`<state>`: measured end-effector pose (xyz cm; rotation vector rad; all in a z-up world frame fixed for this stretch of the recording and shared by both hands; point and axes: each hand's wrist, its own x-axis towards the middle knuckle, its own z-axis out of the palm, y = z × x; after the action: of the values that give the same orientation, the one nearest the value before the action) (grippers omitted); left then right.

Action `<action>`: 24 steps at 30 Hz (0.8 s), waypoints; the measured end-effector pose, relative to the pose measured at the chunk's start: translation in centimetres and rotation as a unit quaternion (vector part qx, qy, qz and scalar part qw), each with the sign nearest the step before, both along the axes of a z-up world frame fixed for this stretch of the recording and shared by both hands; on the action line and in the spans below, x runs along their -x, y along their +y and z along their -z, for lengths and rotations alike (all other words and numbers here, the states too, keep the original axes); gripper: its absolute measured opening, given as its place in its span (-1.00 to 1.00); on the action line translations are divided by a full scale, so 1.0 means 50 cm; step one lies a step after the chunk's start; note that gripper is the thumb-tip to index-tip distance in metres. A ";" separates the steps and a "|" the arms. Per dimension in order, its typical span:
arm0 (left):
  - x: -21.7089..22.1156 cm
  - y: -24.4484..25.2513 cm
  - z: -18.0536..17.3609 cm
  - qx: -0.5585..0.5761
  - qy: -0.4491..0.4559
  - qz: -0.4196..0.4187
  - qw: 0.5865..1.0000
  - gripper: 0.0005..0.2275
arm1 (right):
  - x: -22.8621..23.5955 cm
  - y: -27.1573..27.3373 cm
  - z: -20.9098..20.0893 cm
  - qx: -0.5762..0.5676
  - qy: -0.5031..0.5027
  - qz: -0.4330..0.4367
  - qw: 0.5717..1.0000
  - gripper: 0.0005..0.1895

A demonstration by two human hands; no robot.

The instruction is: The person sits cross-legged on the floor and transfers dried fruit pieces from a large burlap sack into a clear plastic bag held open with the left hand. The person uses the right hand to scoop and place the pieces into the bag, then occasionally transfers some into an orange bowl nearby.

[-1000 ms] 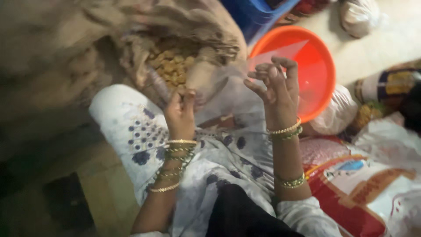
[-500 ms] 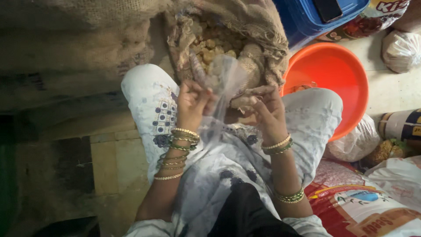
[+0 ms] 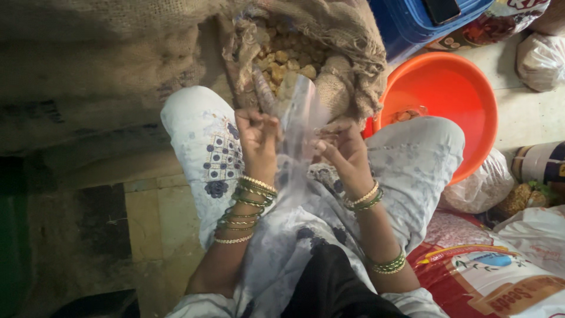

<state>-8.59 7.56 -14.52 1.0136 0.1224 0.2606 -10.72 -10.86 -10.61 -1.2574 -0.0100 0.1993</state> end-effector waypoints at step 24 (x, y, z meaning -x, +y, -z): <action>0.225 -0.111 -0.286 -0.225 -0.421 0.149 0.866 -0.54 | -0.027 -0.111 -0.038 -0.056 0.105 0.106 0.987 -0.41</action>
<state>-19.83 1.99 -0.22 1.2776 -0.9276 0.4385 -9.40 -16.39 -8.72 -1.1119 0.2901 0.1436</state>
